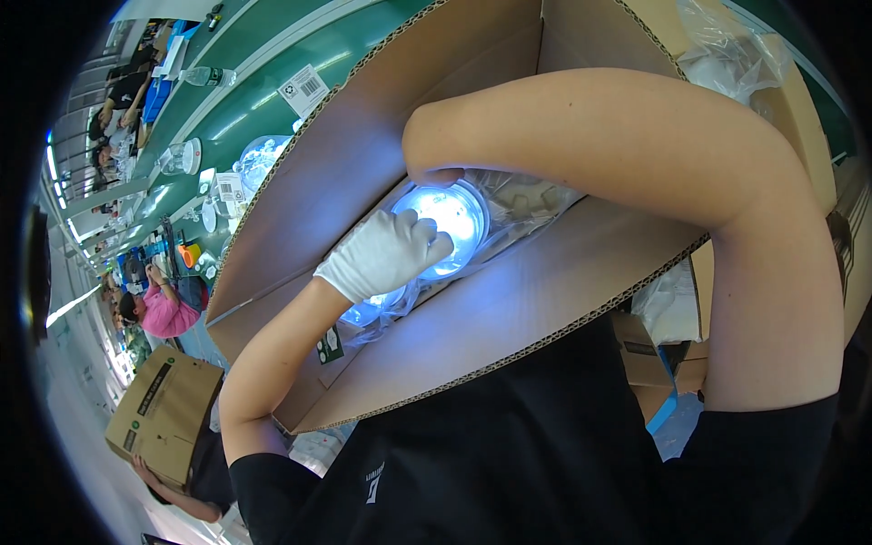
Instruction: Packaging LED lighting fixtures and instruction manuals into cardboard boxes on an assembly line.
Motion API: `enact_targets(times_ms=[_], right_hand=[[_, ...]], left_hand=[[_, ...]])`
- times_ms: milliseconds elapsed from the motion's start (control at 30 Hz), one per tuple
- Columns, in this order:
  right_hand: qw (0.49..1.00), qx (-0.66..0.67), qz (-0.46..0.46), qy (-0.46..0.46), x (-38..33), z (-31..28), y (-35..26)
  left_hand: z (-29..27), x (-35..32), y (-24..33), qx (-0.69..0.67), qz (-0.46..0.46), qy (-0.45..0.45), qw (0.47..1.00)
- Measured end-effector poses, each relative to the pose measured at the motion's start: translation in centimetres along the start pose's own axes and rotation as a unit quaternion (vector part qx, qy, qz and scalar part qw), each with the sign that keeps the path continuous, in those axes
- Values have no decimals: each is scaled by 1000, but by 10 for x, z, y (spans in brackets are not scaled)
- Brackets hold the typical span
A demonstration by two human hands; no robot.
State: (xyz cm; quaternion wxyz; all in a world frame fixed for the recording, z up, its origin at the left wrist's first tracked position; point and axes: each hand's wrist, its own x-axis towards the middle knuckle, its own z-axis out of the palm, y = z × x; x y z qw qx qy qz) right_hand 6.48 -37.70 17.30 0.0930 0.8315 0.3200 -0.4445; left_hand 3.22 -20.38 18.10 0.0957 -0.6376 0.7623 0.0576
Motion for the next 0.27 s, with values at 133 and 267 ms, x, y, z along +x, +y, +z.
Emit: enact_targets(times_ms=[133, 267], right_hand=[[999, 22, 39, -9, -49, -32, -9], [998, 34, 47, 29, -77, -50, -16]], left_hand=[[12, -3, -7, -9, -16, 6, 1000], [25, -17, -5, -64, -72, 14, 995]])
